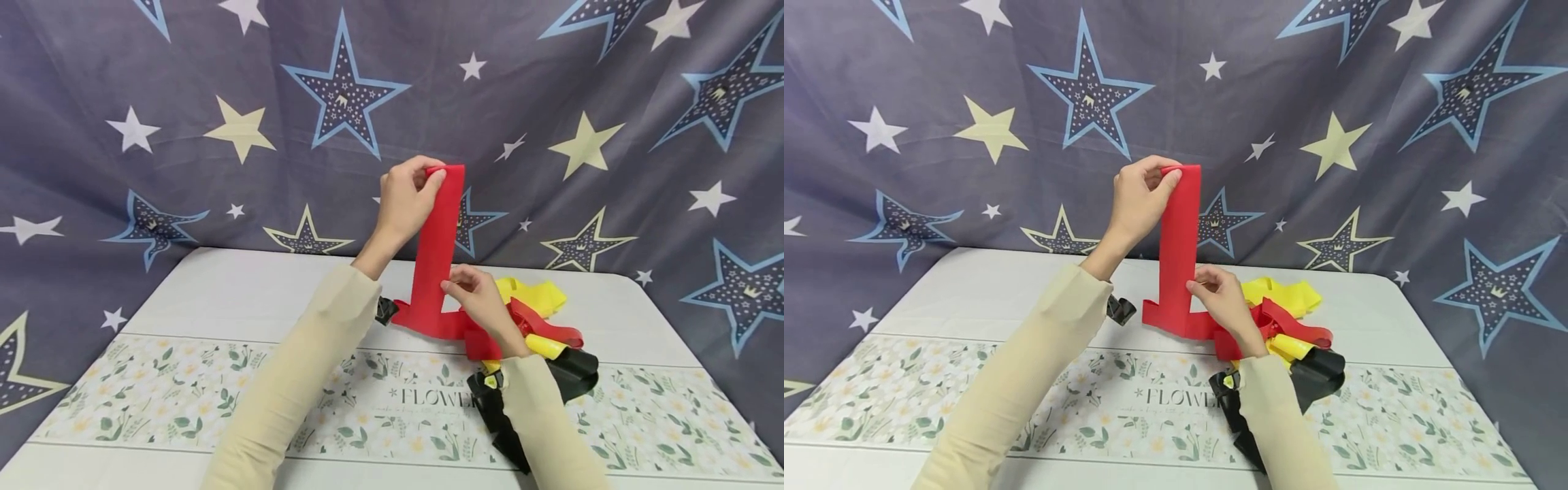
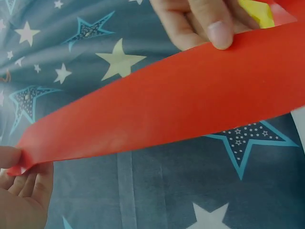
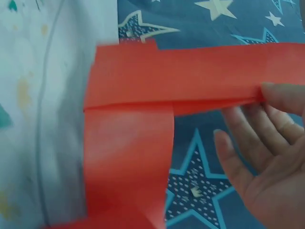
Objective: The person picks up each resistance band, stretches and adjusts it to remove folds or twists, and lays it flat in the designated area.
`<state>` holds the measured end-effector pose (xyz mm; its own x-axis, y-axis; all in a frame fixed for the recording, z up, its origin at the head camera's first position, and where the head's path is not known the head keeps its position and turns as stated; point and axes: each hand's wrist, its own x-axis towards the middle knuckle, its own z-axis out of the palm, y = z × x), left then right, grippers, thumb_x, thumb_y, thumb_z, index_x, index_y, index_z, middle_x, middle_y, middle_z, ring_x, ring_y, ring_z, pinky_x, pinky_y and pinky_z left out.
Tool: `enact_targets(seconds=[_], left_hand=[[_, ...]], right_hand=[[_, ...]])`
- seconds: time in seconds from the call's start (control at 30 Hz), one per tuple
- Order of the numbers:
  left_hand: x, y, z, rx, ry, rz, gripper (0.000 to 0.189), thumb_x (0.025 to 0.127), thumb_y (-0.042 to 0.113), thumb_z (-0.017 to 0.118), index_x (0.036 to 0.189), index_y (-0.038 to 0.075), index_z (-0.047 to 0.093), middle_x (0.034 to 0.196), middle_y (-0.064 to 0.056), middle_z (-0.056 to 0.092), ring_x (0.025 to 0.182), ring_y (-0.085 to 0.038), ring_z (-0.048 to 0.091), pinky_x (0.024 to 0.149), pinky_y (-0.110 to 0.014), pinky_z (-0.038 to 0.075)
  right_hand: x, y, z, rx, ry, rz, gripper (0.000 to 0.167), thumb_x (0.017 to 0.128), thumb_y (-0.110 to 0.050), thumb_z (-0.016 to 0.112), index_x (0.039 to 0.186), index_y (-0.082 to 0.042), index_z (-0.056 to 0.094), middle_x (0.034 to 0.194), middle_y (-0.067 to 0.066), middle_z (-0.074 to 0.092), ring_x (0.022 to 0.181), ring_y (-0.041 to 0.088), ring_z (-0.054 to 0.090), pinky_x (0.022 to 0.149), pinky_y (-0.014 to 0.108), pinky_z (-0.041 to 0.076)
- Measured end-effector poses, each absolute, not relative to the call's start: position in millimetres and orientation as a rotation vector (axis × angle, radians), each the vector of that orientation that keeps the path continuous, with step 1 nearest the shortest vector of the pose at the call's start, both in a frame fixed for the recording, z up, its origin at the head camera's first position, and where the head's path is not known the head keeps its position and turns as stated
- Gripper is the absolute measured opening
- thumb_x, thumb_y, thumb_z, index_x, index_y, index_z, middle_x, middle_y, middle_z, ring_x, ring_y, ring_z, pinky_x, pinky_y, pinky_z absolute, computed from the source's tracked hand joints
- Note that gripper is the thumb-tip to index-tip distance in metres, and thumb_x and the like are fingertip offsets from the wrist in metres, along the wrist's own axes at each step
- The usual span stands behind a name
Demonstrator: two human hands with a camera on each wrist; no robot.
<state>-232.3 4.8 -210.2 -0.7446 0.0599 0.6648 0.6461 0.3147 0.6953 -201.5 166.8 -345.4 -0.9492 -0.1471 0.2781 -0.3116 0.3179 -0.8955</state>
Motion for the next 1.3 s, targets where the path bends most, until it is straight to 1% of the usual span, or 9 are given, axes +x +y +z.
enact_targets(seconds=[0.2,0.3,0.43,0.67,0.9,1.03,1.07,1.27,1.3], left_hand=[[-234.8,0.6,-216.9,-0.583,-2.094,-1.461,0.019,0.092,0.013,0.06,0.106,0.002,0.069,0.092,-0.014,0.071,0.074,-0.021,0.065,0.063,-0.028,0.055],[-235.6,-1.1,-219.5,-0.573,-2.107,-1.466,0.019,0.092,0.014,0.061,0.106,0.003,0.069,0.091,-0.013,0.071,0.074,-0.02,0.065,0.063,-0.028,0.054],[-238.5,-2.3,-224.8,-0.566,-2.13,-1.454,0.019,0.092,0.014,0.061,0.106,0.003,0.069,0.092,-0.013,0.071,0.074,-0.02,0.065,0.063,-0.027,0.054],[-247.0,-8.5,-235.4,-0.498,-2.123,-1.427,0.019,0.092,0.013,0.061,0.105,0.002,0.07,0.091,-0.014,0.071,0.074,-0.022,0.064,0.064,-0.03,0.054],[-253.6,-17.2,-242.3,-0.368,-2.129,-1.402,0.019,0.092,0.013,0.06,0.103,0.002,0.071,0.09,-0.014,0.071,0.075,-0.023,0.065,0.066,-0.03,0.052],[-259.0,-25.2,-244.6,-0.23,-2.096,-1.395,0.017,0.091,0.012,0.06,0.1,0.003,0.072,0.086,-0.013,0.072,0.074,-0.023,0.064,0.069,-0.031,0.049],[-260.1,-27.1,-245.0,-0.209,-2.092,-1.402,0.017,0.091,0.011,0.06,0.099,0.003,0.072,0.085,-0.014,0.072,0.074,-0.024,0.064,0.073,-0.032,0.047],[-263.9,-34.6,-249.9,-0.133,-2.102,-1.444,0.018,0.091,0.01,0.059,0.1,0.002,0.072,0.087,-0.016,0.072,0.08,-0.027,0.063,0.088,-0.038,0.041],[-264.4,-35.3,-251.0,-0.12,-2.103,-1.445,0.018,0.091,0.01,0.059,0.1,0.002,0.072,0.088,-0.016,0.072,0.079,-0.027,0.063,0.086,-0.037,0.043]], right_hand=[[-201.7,154.1,-361.0,0.489,-2.501,1.756,0.016,0.091,-0.003,0.058,0.105,0.005,0.054,0.093,0.024,0.064,0.079,0.018,0.062,0.077,0.03,0.054],[-201.5,152.0,-367.5,0.51,-2.629,1.592,0.025,0.087,-0.002,0.062,0.112,0.002,0.058,0.097,0.02,0.067,0.082,0.023,0.064,0.077,0.034,0.054],[-199.8,153.7,-371.3,0.483,-2.827,1.25,0.033,0.082,-0.001,0.067,0.114,0.002,0.061,0.096,0.016,0.069,0.081,0.023,0.065,0.075,0.036,0.055],[-194.9,164.0,-358.5,0.363,-2.992,0.79,0.023,0.075,0.001,0.072,0.095,-0.001,0.063,0.082,0.01,0.067,0.072,0.02,0.06,0.07,0.036,0.055],[-178.6,169.0,-333.8,0.192,-2.823,0.845,0.032,0.075,0.005,0.069,0.106,0.004,0.058,0.087,0.02,0.068,0.076,0.029,0.064,0.069,0.041,0.057],[-174.7,182.7,-326.3,0.112,-2.789,0.832,0.031,0.075,0.005,0.069,0.104,0.005,0.058,0.09,0.023,0.066,0.08,0.033,0.063,0.073,0.045,0.056],[-174.8,187.7,-325.4,0.104,-2.798,0.836,0.029,0.075,0.004,0.069,0.102,0.006,0.059,0.091,0.024,0.066,0.081,0.034,0.062,0.075,0.045,0.055],[-173.3,223.6,-322.1,0.077,-2.835,0.893,0.017,0.077,0.006,0.067,0.094,0.006,0.066,0.089,0.023,0.067,0.077,0.03,0.062,0.074,0.044,0.056],[-173.1,228.8,-322.5,0.067,-2.834,0.901,0.016,0.077,0.006,0.067,0.093,0.006,0.067,0.088,0.023,0.068,0.075,0.029,0.062,0.072,0.043,0.056]])
